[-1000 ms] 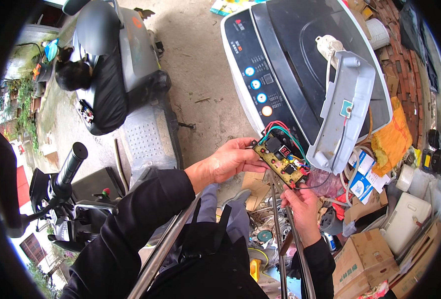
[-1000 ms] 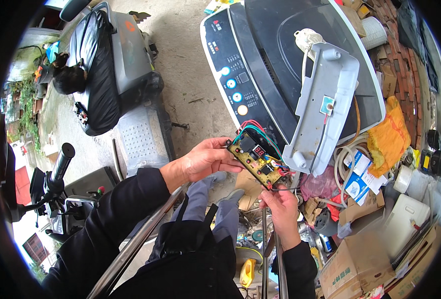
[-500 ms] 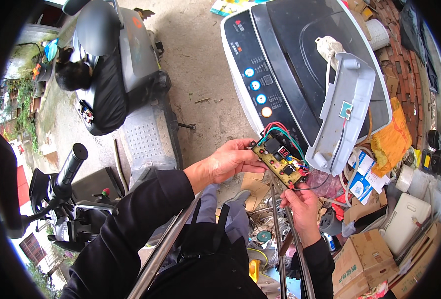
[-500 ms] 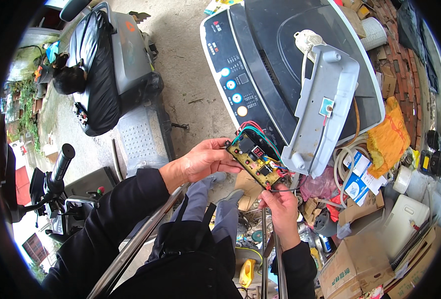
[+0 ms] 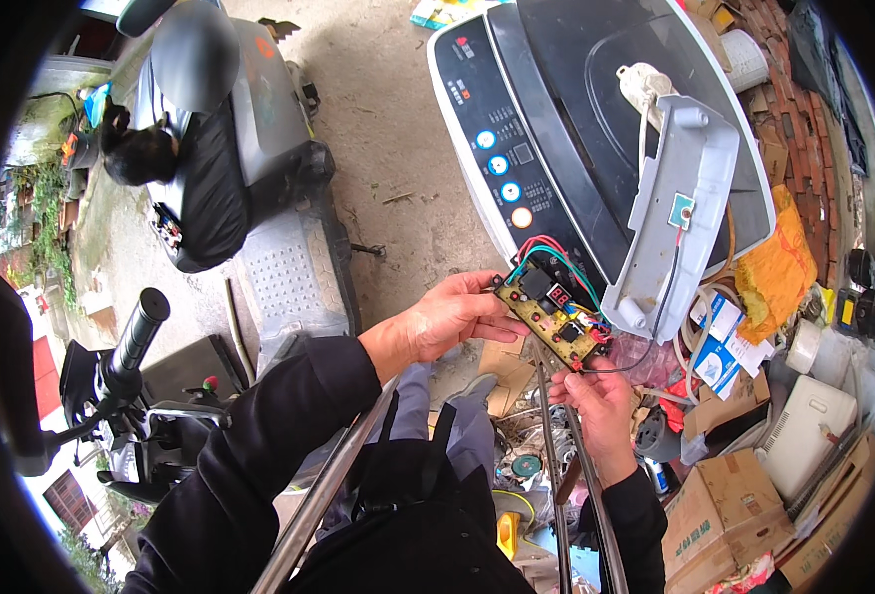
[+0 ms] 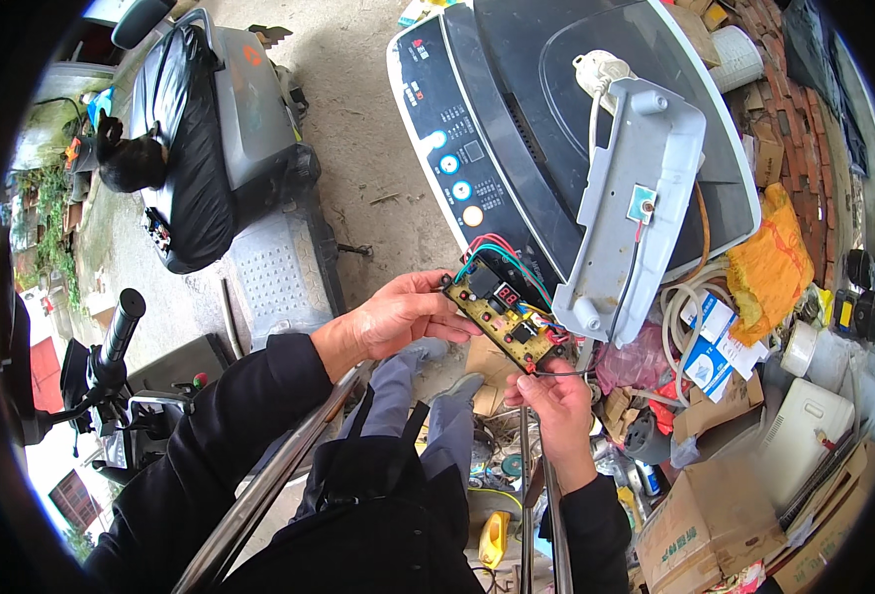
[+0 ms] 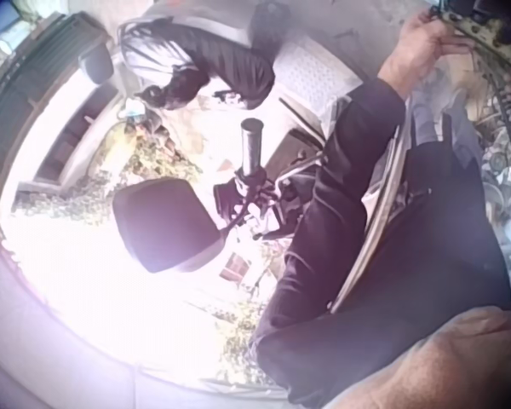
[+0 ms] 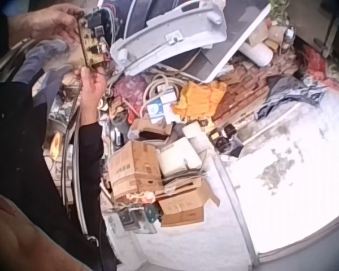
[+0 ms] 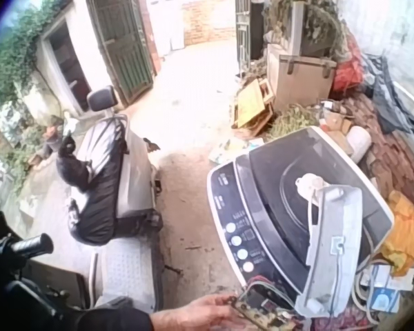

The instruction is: The person removes the control panel cover from a top-loading washing machine, retrieves a power strip, and connects the machine's wiring to a circuit board. They then use a screwdriver to adjust components inside the machine's drum area.

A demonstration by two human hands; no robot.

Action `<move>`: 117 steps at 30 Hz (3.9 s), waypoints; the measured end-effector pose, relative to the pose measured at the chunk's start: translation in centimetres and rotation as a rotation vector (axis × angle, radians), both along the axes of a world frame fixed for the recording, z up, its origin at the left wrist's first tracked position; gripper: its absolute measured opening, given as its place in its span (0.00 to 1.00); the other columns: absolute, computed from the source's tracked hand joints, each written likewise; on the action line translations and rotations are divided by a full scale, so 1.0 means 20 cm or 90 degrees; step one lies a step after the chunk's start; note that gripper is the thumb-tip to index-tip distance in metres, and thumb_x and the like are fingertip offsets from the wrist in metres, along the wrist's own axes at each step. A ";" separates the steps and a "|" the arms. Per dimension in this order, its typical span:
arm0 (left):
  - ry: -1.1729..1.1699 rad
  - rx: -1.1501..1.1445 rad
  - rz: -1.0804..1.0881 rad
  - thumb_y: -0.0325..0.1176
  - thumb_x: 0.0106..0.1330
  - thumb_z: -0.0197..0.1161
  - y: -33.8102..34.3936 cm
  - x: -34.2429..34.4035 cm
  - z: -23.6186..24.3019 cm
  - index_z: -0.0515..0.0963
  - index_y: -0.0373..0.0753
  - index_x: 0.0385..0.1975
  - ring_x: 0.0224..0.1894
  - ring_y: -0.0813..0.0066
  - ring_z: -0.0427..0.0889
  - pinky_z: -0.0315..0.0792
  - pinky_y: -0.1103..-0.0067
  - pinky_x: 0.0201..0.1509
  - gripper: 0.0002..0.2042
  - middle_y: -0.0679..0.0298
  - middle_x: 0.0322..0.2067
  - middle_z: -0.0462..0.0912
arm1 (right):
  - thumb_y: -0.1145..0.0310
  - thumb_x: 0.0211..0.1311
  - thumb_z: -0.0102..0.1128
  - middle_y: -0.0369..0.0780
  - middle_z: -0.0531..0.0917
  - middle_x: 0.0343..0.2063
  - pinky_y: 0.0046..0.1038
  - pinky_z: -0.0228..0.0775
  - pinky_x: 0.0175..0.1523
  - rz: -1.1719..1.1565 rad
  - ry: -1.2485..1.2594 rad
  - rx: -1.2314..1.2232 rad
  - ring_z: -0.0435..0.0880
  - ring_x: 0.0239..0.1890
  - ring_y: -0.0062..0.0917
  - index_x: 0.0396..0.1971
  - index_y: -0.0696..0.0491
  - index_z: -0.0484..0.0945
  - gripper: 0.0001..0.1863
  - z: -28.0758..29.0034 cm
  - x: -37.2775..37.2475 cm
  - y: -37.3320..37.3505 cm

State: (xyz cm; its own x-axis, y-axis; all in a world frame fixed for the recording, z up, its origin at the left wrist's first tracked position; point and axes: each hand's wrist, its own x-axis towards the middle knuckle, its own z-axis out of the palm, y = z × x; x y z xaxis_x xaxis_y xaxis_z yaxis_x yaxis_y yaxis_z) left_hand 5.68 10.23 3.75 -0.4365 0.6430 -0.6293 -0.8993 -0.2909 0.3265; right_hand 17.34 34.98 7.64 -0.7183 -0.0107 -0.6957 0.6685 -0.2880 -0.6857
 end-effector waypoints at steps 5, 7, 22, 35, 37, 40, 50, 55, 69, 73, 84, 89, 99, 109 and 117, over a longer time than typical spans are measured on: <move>0.000 -0.007 0.002 0.23 0.69 0.55 0.01 0.00 0.00 0.69 0.33 0.60 0.51 0.62 0.85 0.79 0.69 0.57 0.20 0.54 0.53 0.81 | 0.73 0.65 0.62 0.47 0.86 0.36 0.29 0.82 0.42 -0.001 -0.001 0.000 0.87 0.34 0.27 0.51 0.65 0.71 0.18 -0.01 0.01 0.01; 0.000 -0.003 0.003 0.23 0.69 0.55 0.01 0.00 0.00 0.69 0.33 0.60 0.51 0.62 0.85 0.80 0.69 0.57 0.19 0.54 0.53 0.81 | 0.74 0.66 0.60 0.48 0.85 0.38 0.30 0.82 0.43 -0.001 0.001 -0.012 0.87 0.36 0.28 0.52 0.65 0.71 0.18 -0.01 0.01 0.01; -0.003 0.016 0.007 0.22 0.68 0.55 0.00 -0.01 -0.02 0.69 0.32 0.60 0.50 0.62 0.85 0.80 0.69 0.57 0.19 0.51 0.52 0.81 | 0.79 0.67 0.52 0.51 0.83 0.49 0.37 0.80 0.52 -0.068 -0.001 -0.160 0.86 0.48 0.37 0.59 0.61 0.70 0.20 0.00 -0.01 0.02; -0.002 0.007 0.008 0.24 0.69 0.56 0.00 -0.01 -0.03 0.68 0.33 0.60 0.50 0.61 0.85 0.80 0.69 0.58 0.19 0.53 0.53 0.81 | 0.79 0.66 0.53 0.50 0.83 0.48 0.36 0.80 0.51 -0.048 0.009 -0.128 0.86 0.46 0.35 0.58 0.61 0.70 0.20 0.00 -0.02 0.02; -0.003 0.003 0.007 0.24 0.69 0.56 0.00 -0.01 -0.02 0.68 0.33 0.60 0.50 0.61 0.85 0.80 0.69 0.58 0.19 0.53 0.52 0.81 | 0.79 0.66 0.54 0.50 0.83 0.48 0.36 0.80 0.51 -0.048 0.010 -0.129 0.86 0.46 0.35 0.58 0.61 0.70 0.20 0.00 -0.02 0.02; -0.001 0.007 0.010 0.23 0.69 0.55 0.00 -0.02 -0.02 0.69 0.32 0.60 0.50 0.61 0.85 0.80 0.69 0.57 0.19 0.53 0.52 0.81 | 0.79 0.66 0.54 0.51 0.83 0.48 0.35 0.81 0.51 -0.048 0.013 -0.118 0.86 0.46 0.34 0.58 0.62 0.70 0.20 0.00 -0.02 0.02; 0.005 0.015 0.020 0.20 0.67 0.53 0.02 -0.01 0.02 0.69 0.29 0.59 0.52 0.59 0.84 0.80 0.69 0.58 0.19 0.48 0.52 0.81 | 0.78 0.65 0.57 0.48 0.85 0.45 0.34 0.81 0.51 -0.034 0.030 -0.070 0.86 0.45 0.30 0.54 0.62 0.73 0.18 0.00 -0.04 0.01; 0.033 0.017 0.019 0.24 0.69 0.54 0.03 0.01 0.02 0.68 0.28 0.59 0.54 0.54 0.82 0.78 0.66 0.61 0.19 0.47 0.54 0.79 | 0.79 0.66 0.56 0.49 0.84 0.46 0.33 0.81 0.50 -0.054 0.041 -0.082 0.86 0.44 0.31 0.54 0.62 0.72 0.17 -0.01 -0.02 0.00; 0.054 0.026 -0.018 0.21 0.68 0.54 0.07 0.07 0.06 0.65 0.27 0.61 0.54 0.56 0.83 0.79 0.69 0.60 0.21 0.46 0.56 0.77 | 0.70 0.64 0.58 0.41 0.81 0.25 0.25 0.80 0.30 -0.121 0.026 0.188 0.79 0.21 0.18 0.36 0.60 0.73 0.09 0.02 -0.08 -0.11; 0.054 0.027 -0.018 0.21 0.68 0.54 0.08 0.08 0.06 0.64 0.28 0.61 0.54 0.57 0.83 0.79 0.69 0.60 0.21 0.46 0.56 0.77 | 0.70 0.64 0.58 0.40 0.81 0.24 0.24 0.79 0.28 -0.126 0.025 0.231 0.77 0.19 0.17 0.35 0.60 0.73 0.09 0.02 -0.07 -0.12; 0.044 -0.003 -0.004 0.20 0.66 0.61 0.09 0.08 0.07 0.66 0.32 0.60 0.48 0.63 0.86 0.81 0.69 0.57 0.22 0.52 0.52 0.81 | 0.73 0.64 0.61 0.41 0.82 0.29 0.27 0.82 0.35 -0.111 0.062 0.111 0.81 0.24 0.20 0.41 0.60 0.72 0.11 -0.01 -0.03 -0.12; 0.033 -0.066 0.004 0.26 0.65 0.68 0.13 0.10 0.04 0.71 0.34 0.54 0.43 0.69 0.86 0.83 0.73 0.51 0.20 0.57 0.47 0.83 | 0.79 0.62 0.62 0.41 0.82 0.34 0.27 0.82 0.38 -0.094 0.064 0.065 0.82 0.28 0.21 0.47 0.59 0.68 0.16 -0.01 0.00 -0.11; 0.035 -0.118 0.026 0.26 0.62 0.71 0.16 0.11 0.03 0.70 0.32 0.48 0.38 0.68 0.87 0.85 0.73 0.46 0.19 0.55 0.42 0.83 | 0.78 0.63 0.62 0.41 0.82 0.34 0.27 0.82 0.37 -0.078 0.062 0.043 0.82 0.28 0.21 0.47 0.58 0.68 0.16 -0.02 0.01 -0.09; 0.062 -0.120 0.026 0.27 0.63 0.71 0.16 0.10 0.05 0.71 0.31 0.49 0.37 0.69 0.87 0.85 0.74 0.45 0.19 0.55 0.41 0.84 | 0.78 0.63 0.62 0.41 0.83 0.34 0.28 0.82 0.38 -0.064 0.058 0.029 0.82 0.28 0.21 0.48 0.58 0.69 0.16 0.00 -0.01 -0.08; 0.070 -0.131 0.015 0.26 0.64 0.69 0.16 0.11 0.02 0.74 0.34 0.49 0.37 0.70 0.87 0.85 0.75 0.44 0.16 0.58 0.41 0.85 | 0.79 0.62 0.63 0.42 0.83 0.34 0.27 0.82 0.36 -0.057 0.064 0.018 0.82 0.28 0.21 0.48 0.59 0.68 0.17 -0.01 -0.01 -0.07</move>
